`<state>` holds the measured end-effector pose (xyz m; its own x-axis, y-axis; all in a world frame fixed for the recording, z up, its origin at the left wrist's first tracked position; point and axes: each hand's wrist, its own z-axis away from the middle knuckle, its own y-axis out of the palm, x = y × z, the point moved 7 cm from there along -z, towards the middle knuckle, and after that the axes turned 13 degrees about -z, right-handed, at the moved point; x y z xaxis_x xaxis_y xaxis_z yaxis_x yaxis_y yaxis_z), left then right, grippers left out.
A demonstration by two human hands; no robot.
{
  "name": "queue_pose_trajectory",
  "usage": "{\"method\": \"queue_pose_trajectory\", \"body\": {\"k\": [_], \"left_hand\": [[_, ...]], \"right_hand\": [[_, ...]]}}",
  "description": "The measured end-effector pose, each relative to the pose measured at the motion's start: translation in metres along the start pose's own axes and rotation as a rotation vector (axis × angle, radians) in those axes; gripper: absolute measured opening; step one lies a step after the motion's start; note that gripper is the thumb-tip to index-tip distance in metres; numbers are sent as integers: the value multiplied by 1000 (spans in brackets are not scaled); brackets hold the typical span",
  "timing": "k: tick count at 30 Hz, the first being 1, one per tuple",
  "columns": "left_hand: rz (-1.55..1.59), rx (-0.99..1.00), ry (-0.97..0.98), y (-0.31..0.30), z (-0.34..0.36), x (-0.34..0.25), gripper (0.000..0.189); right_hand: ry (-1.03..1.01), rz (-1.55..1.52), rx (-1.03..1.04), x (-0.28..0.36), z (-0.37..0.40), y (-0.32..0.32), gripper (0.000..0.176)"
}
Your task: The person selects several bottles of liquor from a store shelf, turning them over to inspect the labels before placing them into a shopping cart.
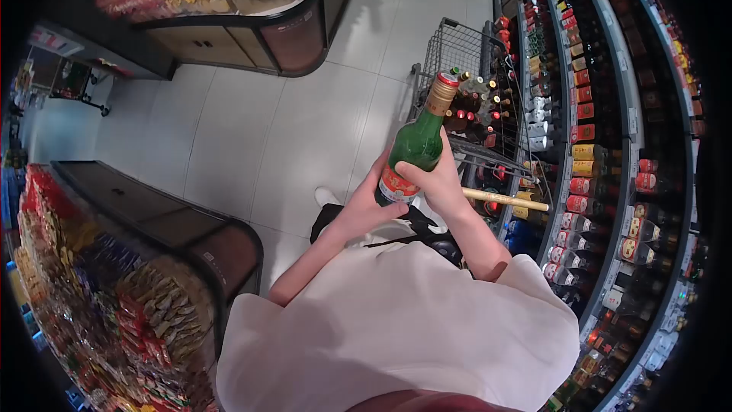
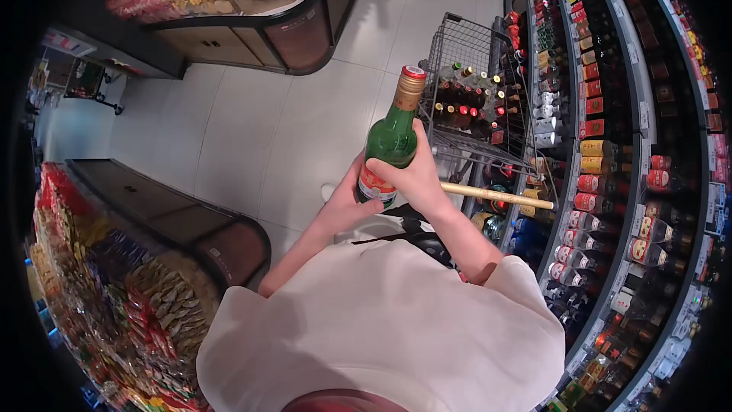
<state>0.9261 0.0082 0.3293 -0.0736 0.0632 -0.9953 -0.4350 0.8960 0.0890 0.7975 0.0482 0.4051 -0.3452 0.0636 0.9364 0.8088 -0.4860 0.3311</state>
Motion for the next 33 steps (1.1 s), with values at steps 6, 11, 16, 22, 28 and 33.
{"method": "queue_pose_trajectory", "body": {"k": [6, 11, 16, 22, 28, 33], "left_hand": [[19, -184, -166, -71, 43, -32, 117], [13, -270, -112, -110, 65, -33, 117], [13, -295, -77, -141, 58, -54, 121], [-179, -285, -36, -163, 14, -70, 124], [-494, -55, -54, -152, -75, -96, 115], [-630, 110, 69, -160, -147, -93, 85]], "right_hand": [[145, -10, 71, -29, -17, 89, 67], [218, -111, 183, -36, -30, 132, 74], [220, -59, 249, -49, -42, 159, 79], [122, 39, 267, -50, -77, 146, 72], [-64, -98, 139, -17, -124, 94, 69], [-111, -166, 11, 18, -156, 40, 67]]}}
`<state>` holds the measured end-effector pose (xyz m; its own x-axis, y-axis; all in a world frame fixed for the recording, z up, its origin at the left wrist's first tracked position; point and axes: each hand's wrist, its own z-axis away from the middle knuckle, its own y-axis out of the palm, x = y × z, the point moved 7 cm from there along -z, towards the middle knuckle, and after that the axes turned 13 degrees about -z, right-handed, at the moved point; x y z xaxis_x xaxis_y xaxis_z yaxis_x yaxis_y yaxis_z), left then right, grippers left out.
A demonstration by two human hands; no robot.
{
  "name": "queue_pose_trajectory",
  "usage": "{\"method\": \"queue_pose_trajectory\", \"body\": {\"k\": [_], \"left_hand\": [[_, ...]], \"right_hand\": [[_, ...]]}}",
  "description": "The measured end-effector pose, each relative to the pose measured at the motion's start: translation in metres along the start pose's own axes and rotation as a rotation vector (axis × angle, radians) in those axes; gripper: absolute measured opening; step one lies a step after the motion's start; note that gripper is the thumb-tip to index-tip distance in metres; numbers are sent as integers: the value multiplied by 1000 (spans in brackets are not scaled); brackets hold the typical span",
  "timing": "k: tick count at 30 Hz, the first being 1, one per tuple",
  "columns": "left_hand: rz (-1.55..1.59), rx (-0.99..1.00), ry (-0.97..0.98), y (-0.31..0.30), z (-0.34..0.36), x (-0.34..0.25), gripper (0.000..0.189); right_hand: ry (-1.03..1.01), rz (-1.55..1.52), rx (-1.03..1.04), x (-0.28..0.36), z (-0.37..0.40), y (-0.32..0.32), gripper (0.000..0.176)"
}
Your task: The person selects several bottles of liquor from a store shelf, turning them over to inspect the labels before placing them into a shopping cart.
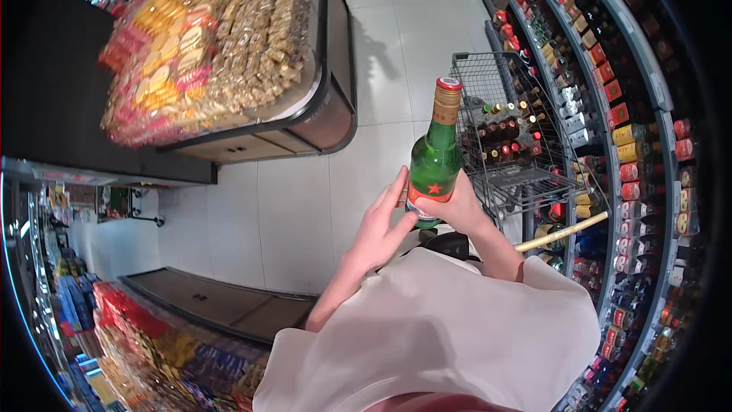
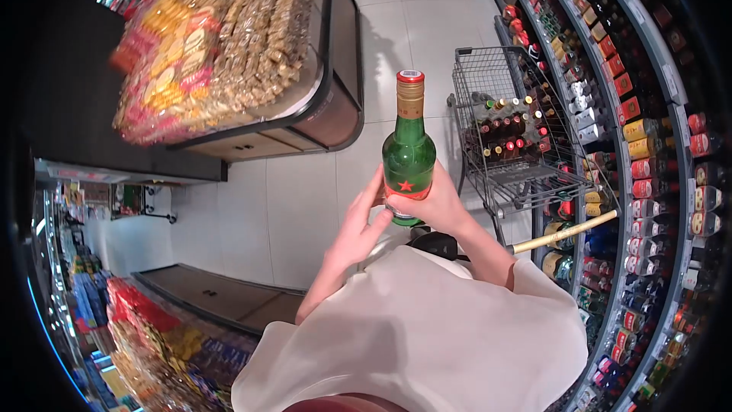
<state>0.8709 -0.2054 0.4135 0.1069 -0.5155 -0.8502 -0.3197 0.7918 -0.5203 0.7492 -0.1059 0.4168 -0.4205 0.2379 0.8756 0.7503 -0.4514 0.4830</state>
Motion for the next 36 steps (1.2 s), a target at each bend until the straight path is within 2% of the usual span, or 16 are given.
{"method": "queue_pose_trajectory", "body": {"k": [1, 2, 5, 9, 11, 12, 14, 16, 18, 23, 26, 29, 30, 32, 34, 36], "left_hand": [[85, 22, -16, -3, -12, 5, 74], [80, 51, -9, -2, -24, 6, 74], [182, -99, -151, -11, -59, 25, 50], [388, 32, -96, -14, -106, 12, 54], [859, 308, -122, -4, -118, 0, 58], [864, 336, -97, -6, -127, -3, 58], [1159, 592, -125, 1, -140, -12, 60], [1149, 659, -130, 3, -163, -4, 56], [429, 340, 39, -12, -194, 8, 52], [462, 415, 76, -60, -244, 28, 40], [470, 511, 72, -100, -277, 52, 36], [-149, 699, 227, -119, -307, 54, 30], [-143, 724, 233, -118, -320, 54, 30], [-435, 938, 506, -100, -329, 48, 34], [-472, 1045, 600, -75, -337, 42, 40], [-578, 1265, 728, -35, -333, 58, 47]], "right_hand": [[-48, 47, -12, -4, -9, -19, 67], [-59, 36, -38, 1, -15, -28, 67], [-76, 173, -140, 27, -26, -50, 66], [-88, 502, -249, 57, -26, -73, 74], [-159, 617, -265, 72, -27, -76, 74], [-161, 669, -260, 72, -27, -82, 74], [-129, 674, -261, 72, -31, -88, 76], [-62, 728, -257, 73, -38, -89, 76], [-30, 761, -280, 73, -50, -87, 75], [27, 846, -294, 74, -101, -68, 68], [74, 961, -285, 78, -131, -65, 65], [141, 1084, -207, 71, -155, -64, 58], [153, 1077, -230, 72, -160, -63, 58], [251, 1178, -233, 69, -163, -61, 54], [239, 1183, -279, 65, -157, -65, 51], [194, 1214, -334, 67, -148, -67, 51]]}}
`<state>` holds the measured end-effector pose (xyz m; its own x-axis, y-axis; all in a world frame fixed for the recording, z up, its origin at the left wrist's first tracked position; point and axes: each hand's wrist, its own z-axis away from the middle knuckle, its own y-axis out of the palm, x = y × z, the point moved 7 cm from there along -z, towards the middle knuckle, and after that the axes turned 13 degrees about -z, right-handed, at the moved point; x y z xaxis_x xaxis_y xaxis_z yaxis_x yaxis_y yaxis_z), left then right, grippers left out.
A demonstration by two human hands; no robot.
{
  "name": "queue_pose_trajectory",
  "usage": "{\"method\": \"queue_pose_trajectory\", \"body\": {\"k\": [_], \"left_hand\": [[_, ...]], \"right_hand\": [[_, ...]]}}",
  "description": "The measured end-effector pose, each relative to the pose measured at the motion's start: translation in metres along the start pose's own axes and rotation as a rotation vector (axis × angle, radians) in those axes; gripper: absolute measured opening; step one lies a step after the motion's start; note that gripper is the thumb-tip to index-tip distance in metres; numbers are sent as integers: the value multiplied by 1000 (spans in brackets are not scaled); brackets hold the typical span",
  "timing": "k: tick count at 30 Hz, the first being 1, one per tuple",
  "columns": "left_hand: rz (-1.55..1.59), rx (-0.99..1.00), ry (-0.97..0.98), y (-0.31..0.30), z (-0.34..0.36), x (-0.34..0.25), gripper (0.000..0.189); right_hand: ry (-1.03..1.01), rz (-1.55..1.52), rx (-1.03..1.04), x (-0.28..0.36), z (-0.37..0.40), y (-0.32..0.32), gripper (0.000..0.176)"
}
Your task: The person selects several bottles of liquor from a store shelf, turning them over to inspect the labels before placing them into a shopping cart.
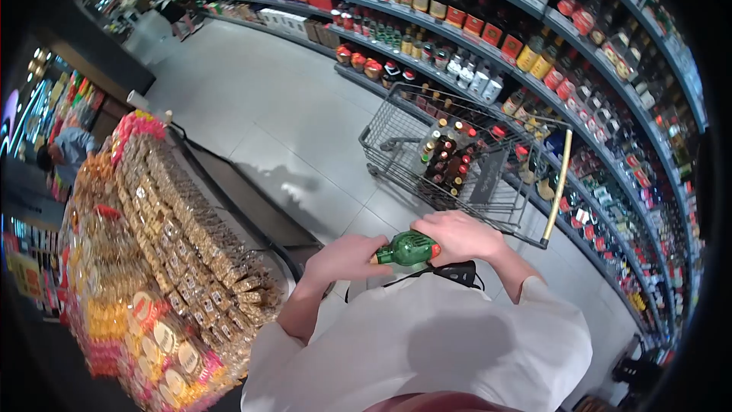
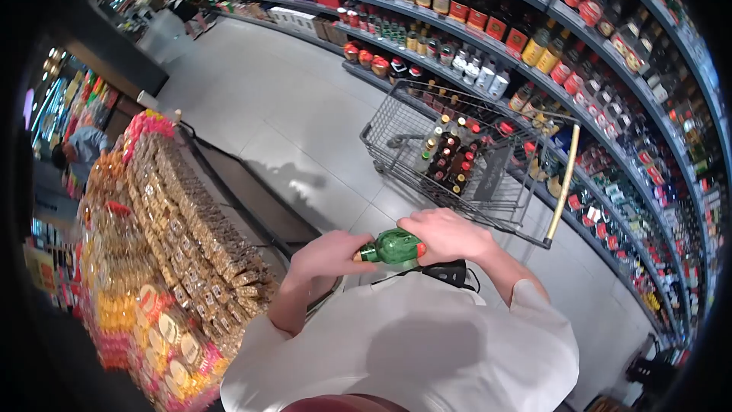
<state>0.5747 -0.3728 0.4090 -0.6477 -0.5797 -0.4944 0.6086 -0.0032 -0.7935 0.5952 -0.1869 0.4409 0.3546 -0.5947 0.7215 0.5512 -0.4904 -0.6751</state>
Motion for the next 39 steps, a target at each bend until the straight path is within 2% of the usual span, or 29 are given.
{"method": "queue_pose_trajectory", "body": {"k": [2, 8, 9, 10, 12, 13, 14, 16, 18, 19, 21, 24, 26, 27, 29, 31, 33, 36, 37, 39], "left_hand": [[8, 34, 50, 4, -22, 2, 51], [64, 132, -3, 5, -72, -9, 52], [81, 130, -11, 2, -78, -15, 49], [91, 152, -13, 7, -82, -15, 49], [93, 100, 4, 10, -99, -9, 47], [91, 116, -46, 12, -105, -4, 45], [94, 125, -46, 9, -110, -3, 45], [114, 103, -188, 0, -119, 14, 44], [-9, 95, -318, -10, -132, 34, 44], [-85, 77, -320, -13, -142, 49, 45], [-167, 61, -350, -14, -169, 90, 44], [-415, 133, -362, -20, -233, 145, 46], [-492, 211, -364, -16, -286, 189, 45], [-494, 212, -360, -24, -308, 193, 45], [-402, 385, -521, -28, -344, 209, 41], [-362, 402, -505, -30, -383, 224, 41], [-302, 421, -515, -5, -428, 274, 42], [-249, 456, -526, 19, -477, 303, 35], [-236, 472, -523, 25, -494, 314, 35], [-222, 519, -500, 50, -516, 334, 35]], "right_hand": [[54, 40, -75, -12, 10, -4, 49], [93, 50, -238, -53, 42, -13, 51], [127, 35, -232, -57, 48, -15, 59], [138, 14, -226, -61, 56, -11, 59], [50, -42, -478, -67, 78, -30, 65], [58, -45, -482, -78, 91, -34, 65], [180, -50, -579, -99, 113, -41, 67], [421, -59, -752, -139, 165, -47, 72], [626, 64, -893, -176, 223, -44, 72], [635, 64, -892, -191, 243, -37, 72], [884, 156, -1078, -220, 297, -22, 73], [998, 216, -1183, -243, 334, 7, 71], [1015, 208, -1219, -251, 337, 22, 73], [1027, 201, -1253, -254, 337, 26, 74], [1060, 122, -1277, -266, 333, 33, 76], [1110, 39, -1301, -275, 330, 35, 78], [1294, -147, -1238, -288, 321, 38, 81], [1335, 16, -1245, -301, 320, 37, 80], [1401, -93, -1257, -304, 320, 35, 77], [1480, -91, -1278, -314, 314, 35, 72]]}}
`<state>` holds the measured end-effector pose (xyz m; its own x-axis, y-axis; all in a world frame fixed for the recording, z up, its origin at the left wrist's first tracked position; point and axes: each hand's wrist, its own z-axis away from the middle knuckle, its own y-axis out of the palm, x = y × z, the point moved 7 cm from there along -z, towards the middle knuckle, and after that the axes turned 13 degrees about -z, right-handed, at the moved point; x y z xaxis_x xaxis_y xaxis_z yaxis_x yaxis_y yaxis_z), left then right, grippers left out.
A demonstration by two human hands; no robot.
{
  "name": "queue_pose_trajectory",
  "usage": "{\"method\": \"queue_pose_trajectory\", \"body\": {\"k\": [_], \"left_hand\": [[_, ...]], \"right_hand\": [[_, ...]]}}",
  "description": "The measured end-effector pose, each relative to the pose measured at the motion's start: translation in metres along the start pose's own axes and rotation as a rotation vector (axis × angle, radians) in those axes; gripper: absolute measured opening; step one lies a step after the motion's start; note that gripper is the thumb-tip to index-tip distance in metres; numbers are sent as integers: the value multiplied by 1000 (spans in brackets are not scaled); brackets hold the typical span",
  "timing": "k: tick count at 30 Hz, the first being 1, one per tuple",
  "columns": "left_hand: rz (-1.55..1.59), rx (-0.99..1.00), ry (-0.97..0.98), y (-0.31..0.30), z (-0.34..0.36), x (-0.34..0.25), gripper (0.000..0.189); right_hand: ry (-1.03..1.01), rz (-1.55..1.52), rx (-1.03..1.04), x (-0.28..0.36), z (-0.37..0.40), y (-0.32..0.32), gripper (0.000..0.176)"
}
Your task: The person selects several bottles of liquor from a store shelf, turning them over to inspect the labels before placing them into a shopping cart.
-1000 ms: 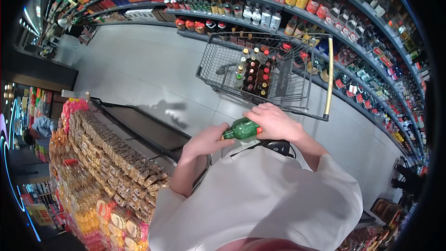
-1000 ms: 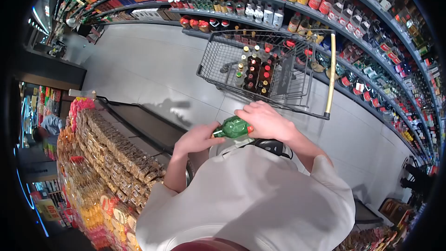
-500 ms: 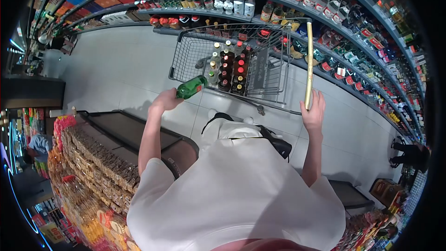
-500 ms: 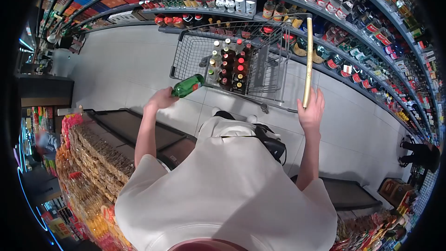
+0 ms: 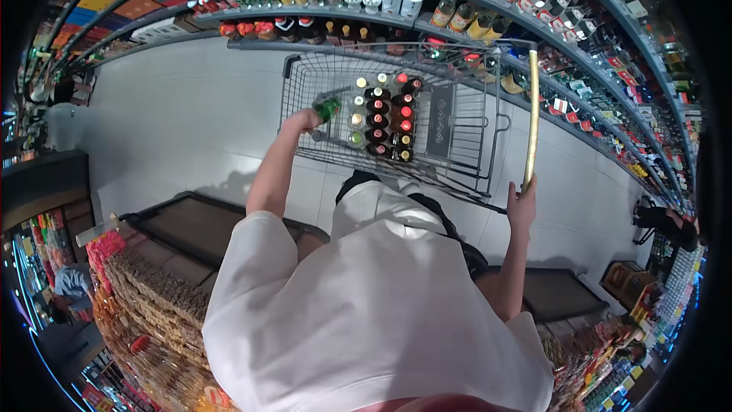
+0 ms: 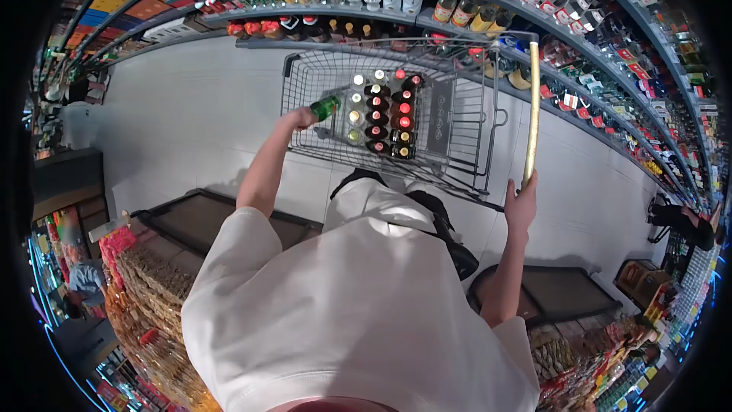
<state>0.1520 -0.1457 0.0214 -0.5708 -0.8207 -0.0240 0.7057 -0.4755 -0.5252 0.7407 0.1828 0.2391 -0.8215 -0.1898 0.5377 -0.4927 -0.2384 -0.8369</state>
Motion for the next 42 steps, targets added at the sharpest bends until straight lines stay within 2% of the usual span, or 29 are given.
{"method": "queue_pose_trajectory", "body": {"k": [1, 2, 3, 6, 8, 11, 15, 17, 22, 24, 31, 33, 40, 42], "left_hand": [[-43, 44, -18, 3, -10, -1, 32], [25, 3, -16, -1, -1, -9, 26], [-93, 37, -19, 12, -32, -2, 25], [-233, 120, 41, 24, -49, -11, 33], [-339, 66, 22, 31, -53, -14, 44], [-259, 108, 36, 30, -41, -24, 41], [-341, 130, 63, 38, -35, -33, 44], [-352, 64, -17, 50, -52, -25, 45], [-321, 37, 47, 63, -75, -28, 44], [-394, 36, 61, 71, -86, -31, 41], [-405, 25, 99, 33, -37, -65, 39], [-390, 9, 81, 44, -53, -61, 38], [-358, -45, 81, 43, -44, -67, 35], [-344, -61, 68, 50, -52, -62, 38]], "right_hand": [[59, 8, -43, -4, 3, 1, 67], [131, 62, -51, 3, 5, 0, 61], [149, 92, -35, 4, 7, 2, 61], [143, 232, -100, 1, 5, 3, 60], [149, 231, -99, 6, 6, 4, 59], [147, 235, -115, 4, 6, 4, 57], [136, 253, -131, 1, 4, 6, 54], [148, 269, -137, 4, 3, 8, 53], [192, 269, -136, 7, 5, 7, 51], [133, 313, -172, 8, 4, 6, 50], [137, 311, -191, 3, 6, 6, 49], [97, 285, -196, 4, 5, 6, 48], [139, 264, -192, 3, 5, 5, 47], [136, 254, -186, 4, 5, 5, 47]]}}
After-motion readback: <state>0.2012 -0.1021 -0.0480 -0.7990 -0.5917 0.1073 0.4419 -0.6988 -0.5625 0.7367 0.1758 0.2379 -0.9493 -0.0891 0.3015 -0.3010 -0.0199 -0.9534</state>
